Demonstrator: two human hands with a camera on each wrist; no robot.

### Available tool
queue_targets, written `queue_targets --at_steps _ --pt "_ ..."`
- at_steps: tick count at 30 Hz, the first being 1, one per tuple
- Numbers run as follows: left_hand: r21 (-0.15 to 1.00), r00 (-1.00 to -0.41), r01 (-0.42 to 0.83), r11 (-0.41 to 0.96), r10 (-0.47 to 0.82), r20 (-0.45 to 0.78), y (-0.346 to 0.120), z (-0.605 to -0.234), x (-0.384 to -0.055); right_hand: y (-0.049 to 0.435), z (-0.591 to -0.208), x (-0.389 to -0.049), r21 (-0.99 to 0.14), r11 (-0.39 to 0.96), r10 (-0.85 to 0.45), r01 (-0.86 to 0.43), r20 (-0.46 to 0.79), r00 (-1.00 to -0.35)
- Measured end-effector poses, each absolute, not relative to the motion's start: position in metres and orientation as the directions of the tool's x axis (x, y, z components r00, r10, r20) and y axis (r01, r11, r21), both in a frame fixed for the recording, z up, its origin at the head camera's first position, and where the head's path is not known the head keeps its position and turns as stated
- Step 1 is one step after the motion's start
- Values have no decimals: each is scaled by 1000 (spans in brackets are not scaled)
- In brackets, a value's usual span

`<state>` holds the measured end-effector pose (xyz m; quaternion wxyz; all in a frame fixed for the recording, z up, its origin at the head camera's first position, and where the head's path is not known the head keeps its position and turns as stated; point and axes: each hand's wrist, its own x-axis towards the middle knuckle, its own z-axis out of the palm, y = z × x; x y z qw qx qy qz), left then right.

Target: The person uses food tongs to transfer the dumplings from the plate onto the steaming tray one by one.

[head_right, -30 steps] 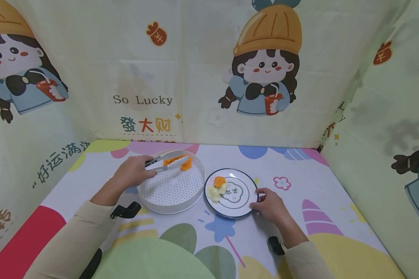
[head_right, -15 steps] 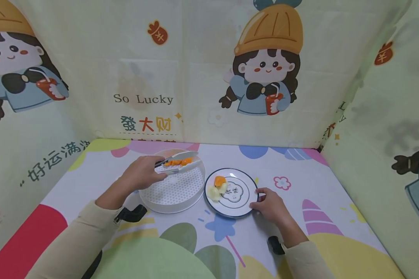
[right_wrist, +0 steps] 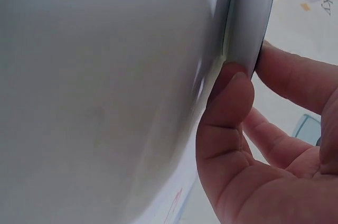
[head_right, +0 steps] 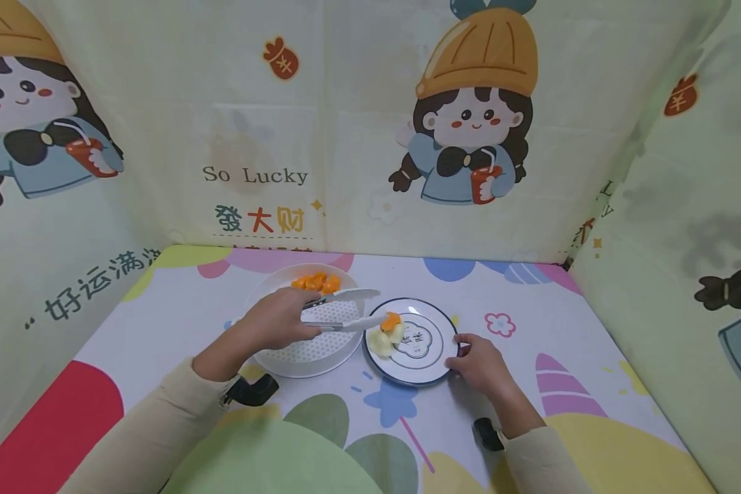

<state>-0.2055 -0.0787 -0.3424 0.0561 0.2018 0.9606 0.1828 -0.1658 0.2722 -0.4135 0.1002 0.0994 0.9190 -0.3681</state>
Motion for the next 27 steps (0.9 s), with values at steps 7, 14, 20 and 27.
queue_targets --at_steps 7,14,20,27 --pt "357 -891 405 842 450 -50 -64 -343 -204 277 -413 -165 -655 719 104 233 -230 -968" --pt "304 -883 427 852 464 -62 -53 -342 -207 277 -411 -165 -651 722 108 235 -229 -967" --pt "270 -886 423 865 458 -78 -47 -339 -212 278 -412 -166 -654 717 108 240 -236 -966" --pt "270 -887 415 869 452 -92 -42 -340 -215 277 -413 -166 -655 715 113 245 -238 -965"
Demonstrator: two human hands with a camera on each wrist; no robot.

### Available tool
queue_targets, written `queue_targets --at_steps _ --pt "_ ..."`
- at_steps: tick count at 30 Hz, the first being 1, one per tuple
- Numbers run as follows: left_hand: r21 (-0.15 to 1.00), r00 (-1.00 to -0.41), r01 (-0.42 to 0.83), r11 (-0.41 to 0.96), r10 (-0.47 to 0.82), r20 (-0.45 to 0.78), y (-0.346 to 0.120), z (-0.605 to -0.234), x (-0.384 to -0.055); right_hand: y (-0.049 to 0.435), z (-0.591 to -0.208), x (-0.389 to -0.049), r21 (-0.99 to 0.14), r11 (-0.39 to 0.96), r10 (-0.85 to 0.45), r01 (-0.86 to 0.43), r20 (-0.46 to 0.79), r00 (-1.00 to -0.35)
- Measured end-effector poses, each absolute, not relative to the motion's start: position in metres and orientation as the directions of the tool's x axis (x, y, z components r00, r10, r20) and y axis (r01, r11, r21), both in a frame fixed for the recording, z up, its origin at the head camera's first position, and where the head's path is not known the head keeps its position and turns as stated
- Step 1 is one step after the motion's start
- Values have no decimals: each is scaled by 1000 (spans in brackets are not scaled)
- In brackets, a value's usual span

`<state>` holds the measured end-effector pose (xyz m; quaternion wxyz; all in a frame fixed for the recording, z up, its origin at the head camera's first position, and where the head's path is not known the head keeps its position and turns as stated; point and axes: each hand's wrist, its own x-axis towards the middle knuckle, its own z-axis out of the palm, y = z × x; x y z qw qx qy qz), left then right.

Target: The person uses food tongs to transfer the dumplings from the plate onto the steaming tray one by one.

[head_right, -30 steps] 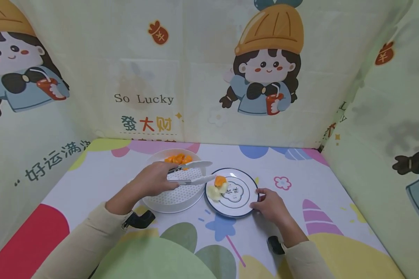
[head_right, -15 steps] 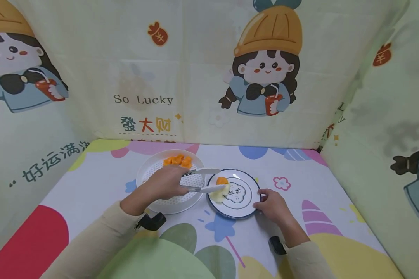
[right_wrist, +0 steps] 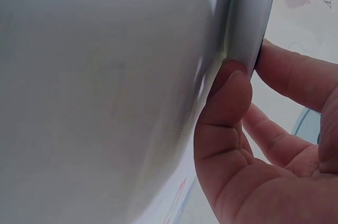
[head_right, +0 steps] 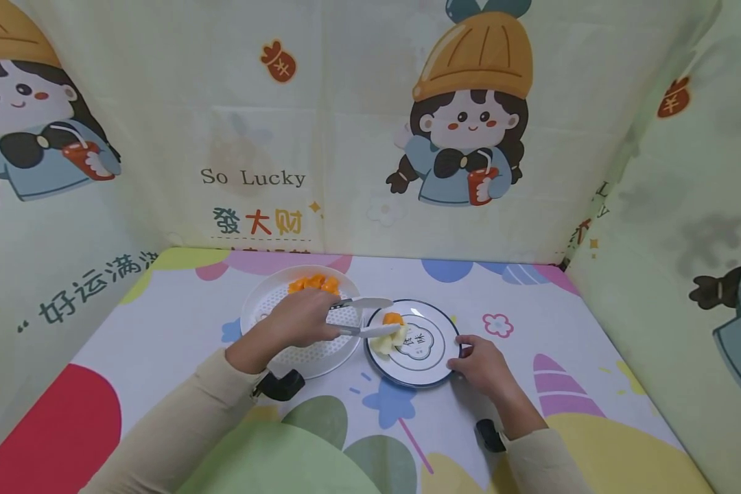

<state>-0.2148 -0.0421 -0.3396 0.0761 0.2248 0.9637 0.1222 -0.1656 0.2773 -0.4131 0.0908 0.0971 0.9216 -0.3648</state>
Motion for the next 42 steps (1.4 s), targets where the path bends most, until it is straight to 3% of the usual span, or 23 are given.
queue_targets --at_steps 31,42 --pt "275 -904 372 887 414 -111 -17 -354 -226 278 -414 -166 -645 721 115 253 -249 -962" --pt "345 -903 358 867 416 -108 -17 -361 -227 279 -415 -165 -657 710 112 255 -252 -961"
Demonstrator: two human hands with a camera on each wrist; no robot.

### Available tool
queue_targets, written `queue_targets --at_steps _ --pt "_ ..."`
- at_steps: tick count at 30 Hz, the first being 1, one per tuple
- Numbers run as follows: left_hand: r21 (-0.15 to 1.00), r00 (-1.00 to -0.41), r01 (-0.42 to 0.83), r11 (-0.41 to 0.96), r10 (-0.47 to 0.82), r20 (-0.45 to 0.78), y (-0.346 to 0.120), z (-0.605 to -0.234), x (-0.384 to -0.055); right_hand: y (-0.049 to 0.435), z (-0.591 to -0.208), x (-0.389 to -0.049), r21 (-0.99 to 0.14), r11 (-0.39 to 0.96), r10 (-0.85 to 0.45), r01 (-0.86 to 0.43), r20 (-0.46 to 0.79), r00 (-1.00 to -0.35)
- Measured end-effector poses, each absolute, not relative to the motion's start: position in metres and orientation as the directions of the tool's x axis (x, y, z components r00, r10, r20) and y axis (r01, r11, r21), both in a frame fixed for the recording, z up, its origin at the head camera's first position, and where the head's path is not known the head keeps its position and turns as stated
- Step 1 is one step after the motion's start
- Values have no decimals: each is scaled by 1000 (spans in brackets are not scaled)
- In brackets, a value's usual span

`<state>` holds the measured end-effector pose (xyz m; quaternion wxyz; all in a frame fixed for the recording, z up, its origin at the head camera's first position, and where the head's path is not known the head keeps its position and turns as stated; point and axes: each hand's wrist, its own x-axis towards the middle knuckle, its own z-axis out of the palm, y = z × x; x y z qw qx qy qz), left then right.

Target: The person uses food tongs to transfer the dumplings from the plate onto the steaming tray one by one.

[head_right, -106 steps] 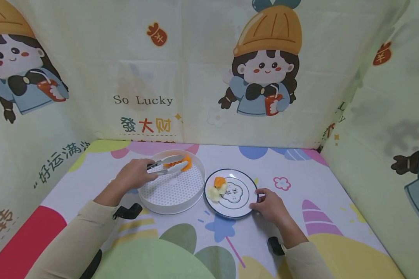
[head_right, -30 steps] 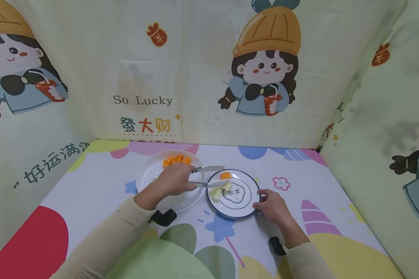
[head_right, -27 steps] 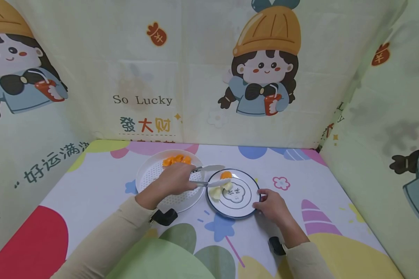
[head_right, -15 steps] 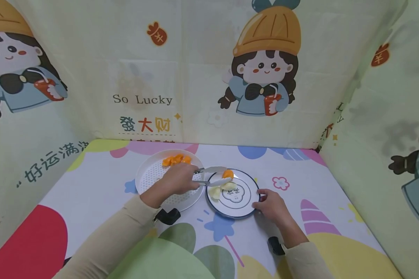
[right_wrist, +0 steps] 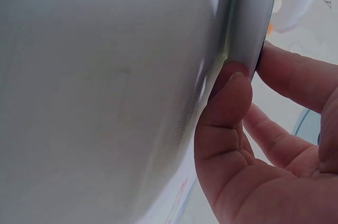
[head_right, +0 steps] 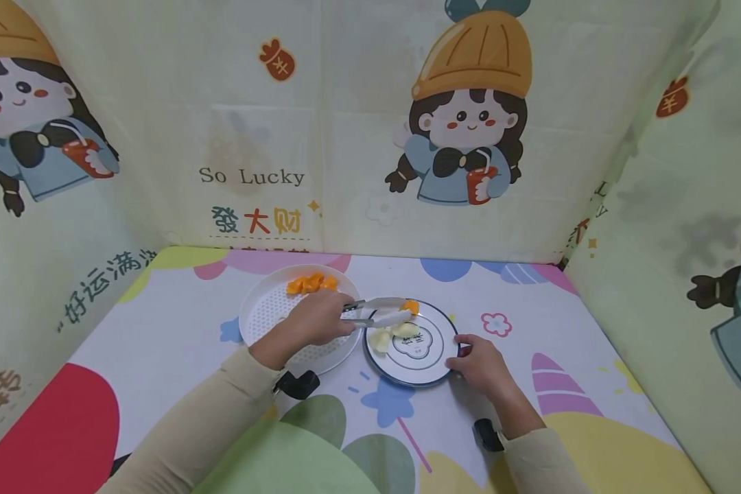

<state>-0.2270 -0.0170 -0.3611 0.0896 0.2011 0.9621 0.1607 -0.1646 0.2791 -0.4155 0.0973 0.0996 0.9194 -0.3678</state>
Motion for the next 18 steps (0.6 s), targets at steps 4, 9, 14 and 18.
queue_targets --at_steps 4,9,14,18 --pt "388 -905 343 855 412 -106 -19 -362 -227 279 -415 -164 -659 709 108 250 -249 -962" --pt "392 -897 362 846 431 -101 -21 -363 -226 278 -416 -164 -658 709 114 251 -245 -963" --pt "393 -891 373 840 443 -101 -20 -361 -225 279 -416 -165 -662 707 111 248 -242 -964" --pt "384 -898 359 851 427 -105 -18 -358 -223 279 -416 -164 -667 702 111 249 -243 -964"
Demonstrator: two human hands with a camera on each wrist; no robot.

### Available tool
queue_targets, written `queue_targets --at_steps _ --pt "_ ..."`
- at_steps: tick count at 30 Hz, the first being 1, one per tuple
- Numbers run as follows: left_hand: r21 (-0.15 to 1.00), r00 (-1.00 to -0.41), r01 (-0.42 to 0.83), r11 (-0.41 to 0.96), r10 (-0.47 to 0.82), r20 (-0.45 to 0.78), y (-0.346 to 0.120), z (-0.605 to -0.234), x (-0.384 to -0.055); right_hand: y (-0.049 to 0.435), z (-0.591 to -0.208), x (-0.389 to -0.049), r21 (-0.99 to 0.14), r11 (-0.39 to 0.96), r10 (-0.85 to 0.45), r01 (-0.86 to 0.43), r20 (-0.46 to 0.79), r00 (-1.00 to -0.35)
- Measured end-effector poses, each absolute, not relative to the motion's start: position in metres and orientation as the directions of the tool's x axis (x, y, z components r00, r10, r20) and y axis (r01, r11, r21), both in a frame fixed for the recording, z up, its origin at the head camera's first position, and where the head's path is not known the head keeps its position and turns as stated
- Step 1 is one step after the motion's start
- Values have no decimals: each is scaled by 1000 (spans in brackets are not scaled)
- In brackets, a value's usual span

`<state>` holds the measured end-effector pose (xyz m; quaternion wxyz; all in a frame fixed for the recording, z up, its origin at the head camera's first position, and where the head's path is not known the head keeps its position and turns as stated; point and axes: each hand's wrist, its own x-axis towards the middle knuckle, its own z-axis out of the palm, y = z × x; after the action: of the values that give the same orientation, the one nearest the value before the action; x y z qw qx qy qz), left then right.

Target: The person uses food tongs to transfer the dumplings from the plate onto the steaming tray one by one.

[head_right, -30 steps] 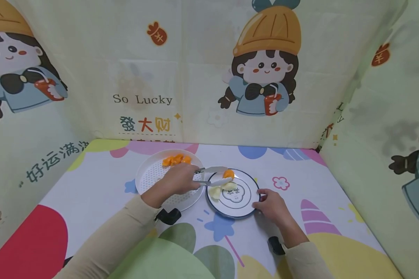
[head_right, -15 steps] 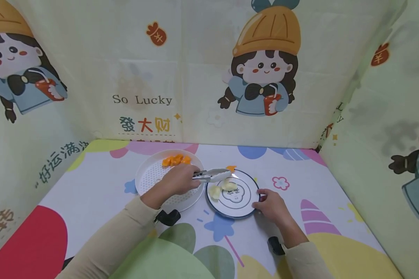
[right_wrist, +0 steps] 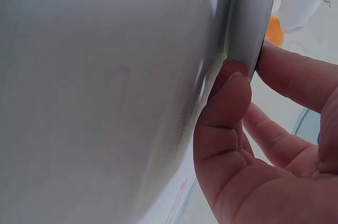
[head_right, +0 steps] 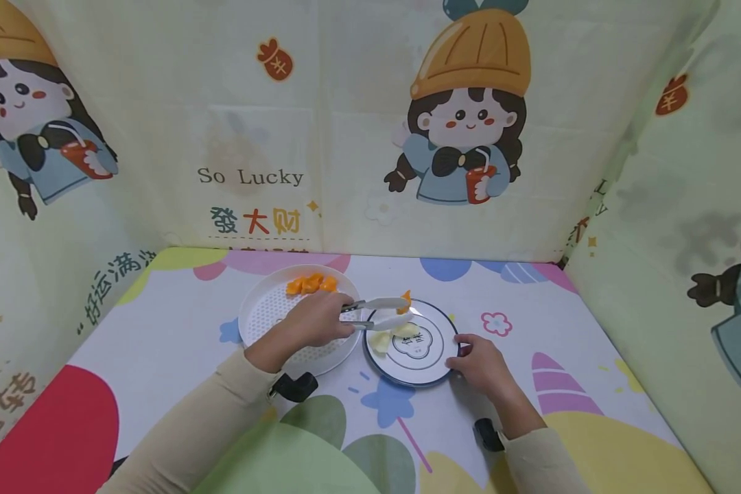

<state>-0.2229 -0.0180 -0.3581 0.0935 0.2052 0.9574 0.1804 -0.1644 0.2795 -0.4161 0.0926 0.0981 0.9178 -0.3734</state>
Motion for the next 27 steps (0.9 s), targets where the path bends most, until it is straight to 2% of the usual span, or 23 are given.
queue_targets --at_steps 10,20,27 --pt "386 -905 345 856 412 -105 -17 -352 -217 279 -416 -164 -667 701 108 252 -250 -962" --pt "316 -911 350 882 399 -103 -10 -354 -220 280 -415 -164 -674 698 92 243 -252 -963" --pt "337 -903 358 871 415 -113 -5 -355 -229 279 -415 -164 -671 699 99 248 -252 -963"
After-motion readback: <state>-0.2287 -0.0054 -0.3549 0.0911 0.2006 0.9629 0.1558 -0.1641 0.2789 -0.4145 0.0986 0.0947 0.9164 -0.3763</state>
